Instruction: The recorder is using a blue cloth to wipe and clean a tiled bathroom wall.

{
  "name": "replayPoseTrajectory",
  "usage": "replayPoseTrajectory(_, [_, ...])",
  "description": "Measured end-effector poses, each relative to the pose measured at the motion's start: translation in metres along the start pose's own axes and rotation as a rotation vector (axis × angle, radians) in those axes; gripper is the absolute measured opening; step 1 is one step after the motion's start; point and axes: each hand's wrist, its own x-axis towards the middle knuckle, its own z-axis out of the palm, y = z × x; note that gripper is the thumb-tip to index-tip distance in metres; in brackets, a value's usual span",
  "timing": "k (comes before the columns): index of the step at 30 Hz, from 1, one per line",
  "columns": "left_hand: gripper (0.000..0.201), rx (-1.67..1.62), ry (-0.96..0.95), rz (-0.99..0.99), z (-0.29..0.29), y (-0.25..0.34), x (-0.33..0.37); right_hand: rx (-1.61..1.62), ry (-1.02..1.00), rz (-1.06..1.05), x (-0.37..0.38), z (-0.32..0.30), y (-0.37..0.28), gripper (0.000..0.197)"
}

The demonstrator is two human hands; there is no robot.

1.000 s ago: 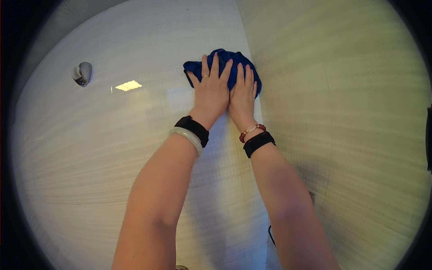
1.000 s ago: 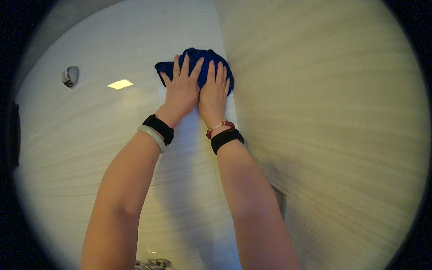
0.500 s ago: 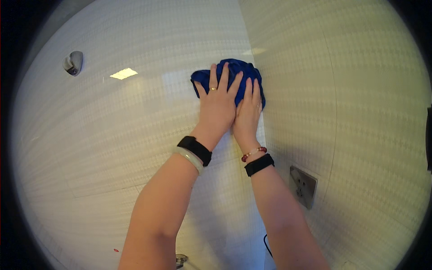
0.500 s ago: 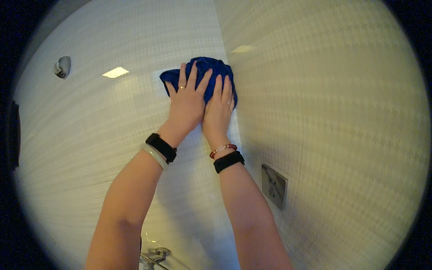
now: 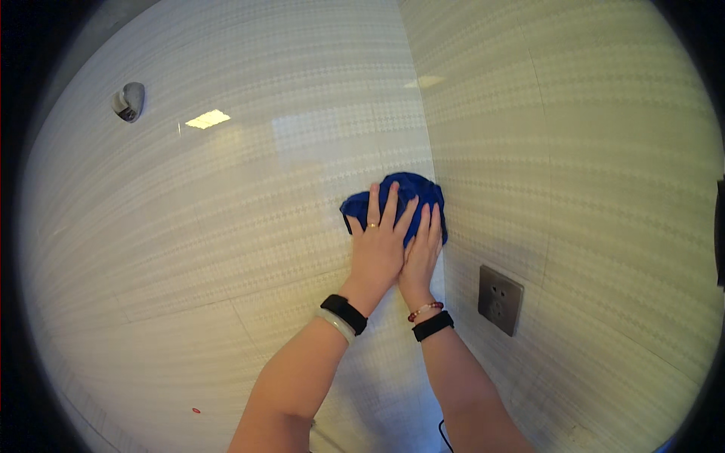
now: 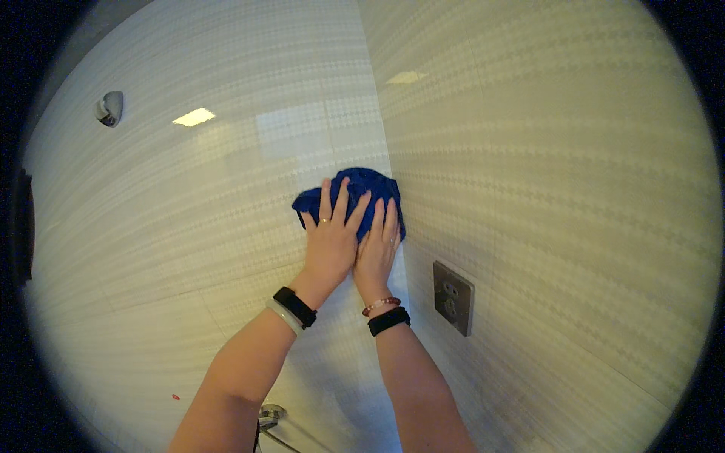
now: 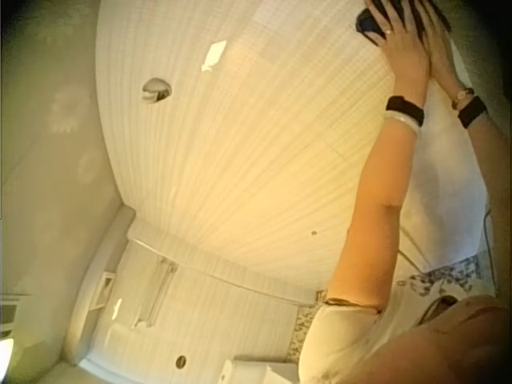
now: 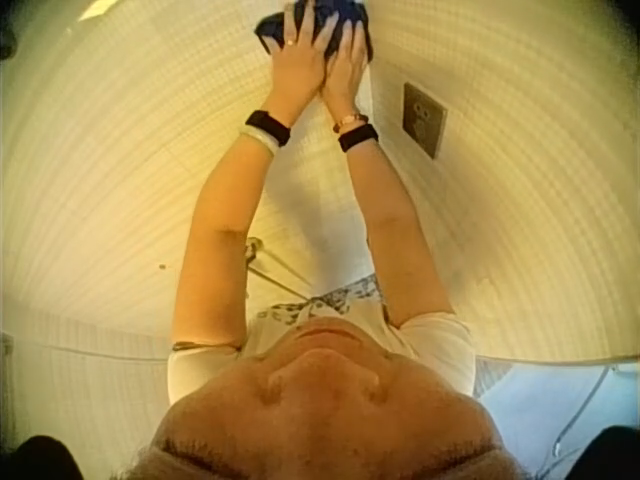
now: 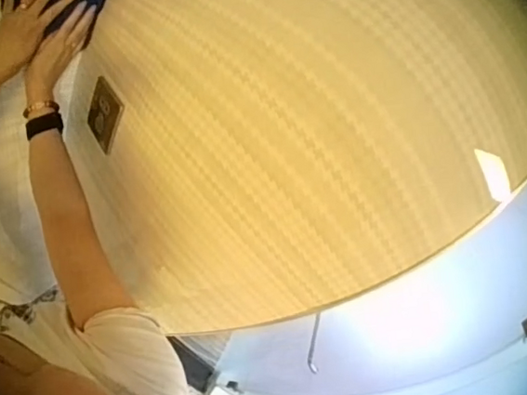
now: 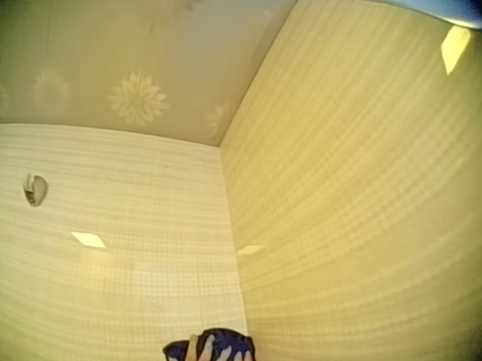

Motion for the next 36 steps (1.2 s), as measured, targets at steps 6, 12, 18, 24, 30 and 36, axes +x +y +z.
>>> replayPoseTrajectory(6, [0.055,-0.122,-0.097,-0.003,0.012,0.01,-0.042,0.006,-0.025,0.034,-0.047,0.003,0.017,0.057])
replayPoseTrajectory(12, [0.053,-0.073,-0.026,0.092,0.012,-0.004,-0.039,0.125,-0.057,0.008,-0.046,0.004,0.013,0.063])
replayPoseTrajectory(18, [0.058,0.029,0.134,0.003,-0.032,-0.055,0.026,0.295,-0.121,-0.146,0.041,0.016,-0.038,0.066])
replayPoseTrajectory(24, [0.054,0.254,0.263,-0.026,-0.061,-0.115,0.085,0.212,-0.07,-0.33,0.132,0.045,-0.096,0.054])
replayPoseTrajectory(30, [0.056,0.227,0.258,-0.02,-0.06,-0.124,0.09,0.021,0.039,-0.402,0.143,0.054,-0.098,0.048])
replayPoseTrajectory(36, [0.056,0.209,0.303,-0.022,-0.052,-0.118,0.078,0.007,0.043,-0.426,0.128,0.05,-0.095,0.049])
